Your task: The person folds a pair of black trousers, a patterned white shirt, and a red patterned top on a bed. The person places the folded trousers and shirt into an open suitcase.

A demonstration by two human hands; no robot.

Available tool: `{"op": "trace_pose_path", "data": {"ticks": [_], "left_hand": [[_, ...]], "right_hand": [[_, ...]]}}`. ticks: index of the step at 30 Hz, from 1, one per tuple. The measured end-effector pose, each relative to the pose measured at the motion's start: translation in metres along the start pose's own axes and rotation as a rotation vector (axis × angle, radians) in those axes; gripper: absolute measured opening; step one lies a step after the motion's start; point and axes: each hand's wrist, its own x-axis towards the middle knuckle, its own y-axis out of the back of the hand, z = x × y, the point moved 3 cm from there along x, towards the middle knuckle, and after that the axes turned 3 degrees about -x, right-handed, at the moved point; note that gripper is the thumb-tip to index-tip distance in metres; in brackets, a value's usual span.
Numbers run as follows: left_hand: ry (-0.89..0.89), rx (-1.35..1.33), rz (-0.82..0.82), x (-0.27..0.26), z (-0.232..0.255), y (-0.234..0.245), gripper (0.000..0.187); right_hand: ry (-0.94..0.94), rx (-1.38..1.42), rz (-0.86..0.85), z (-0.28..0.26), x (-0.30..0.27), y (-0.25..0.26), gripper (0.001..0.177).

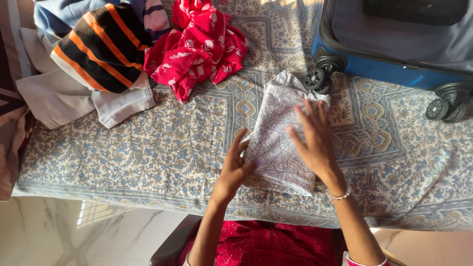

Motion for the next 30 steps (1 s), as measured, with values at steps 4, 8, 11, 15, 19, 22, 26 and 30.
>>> {"op": "trace_pose_path", "data": {"ticks": [4,8,11,15,19,22,26,30], "left_hand": [[-0.241,0.65,0.317,-0.013,0.028,-0.021,0.079],[-0.516,1.035,0.126,-0.013,0.014,-0.085,0.066],[-0.525,1.277,-0.063,-0.001,-0.016,-0.128,0.078],[-0.448,1.585,-0.192,-0.01,-0.044,-0.12,0.088],[-0.466,1.66,-0.21,-0.014,-0.055,-0.115,0.089],[-0.475,1.657,-0.197,-0.015,-0.056,-0.115,0.087],[-0.512,1.524,-0.159,-0.012,-0.053,-0.116,0.077],[-0.456,1.234,-0.102,-0.007,-0.044,-0.109,0.071]], "right_hand": [[-0.283,0.186,0.265,0.041,-0.001,0.017,0.056],[-0.555,0.333,0.049,0.085,0.018,0.014,0.055],[-0.555,0.553,-0.027,0.107,0.036,0.009,0.042],[-0.578,1.015,-0.047,0.134,0.037,0.003,0.023],[-0.539,0.974,0.205,0.157,0.04,-0.026,0.018],[-0.507,0.657,0.17,0.149,0.051,-0.029,0.022],[-0.506,0.408,0.18,0.112,0.049,-0.005,0.044],[-0.605,0.673,0.059,0.07,-0.013,0.017,0.073]]}}
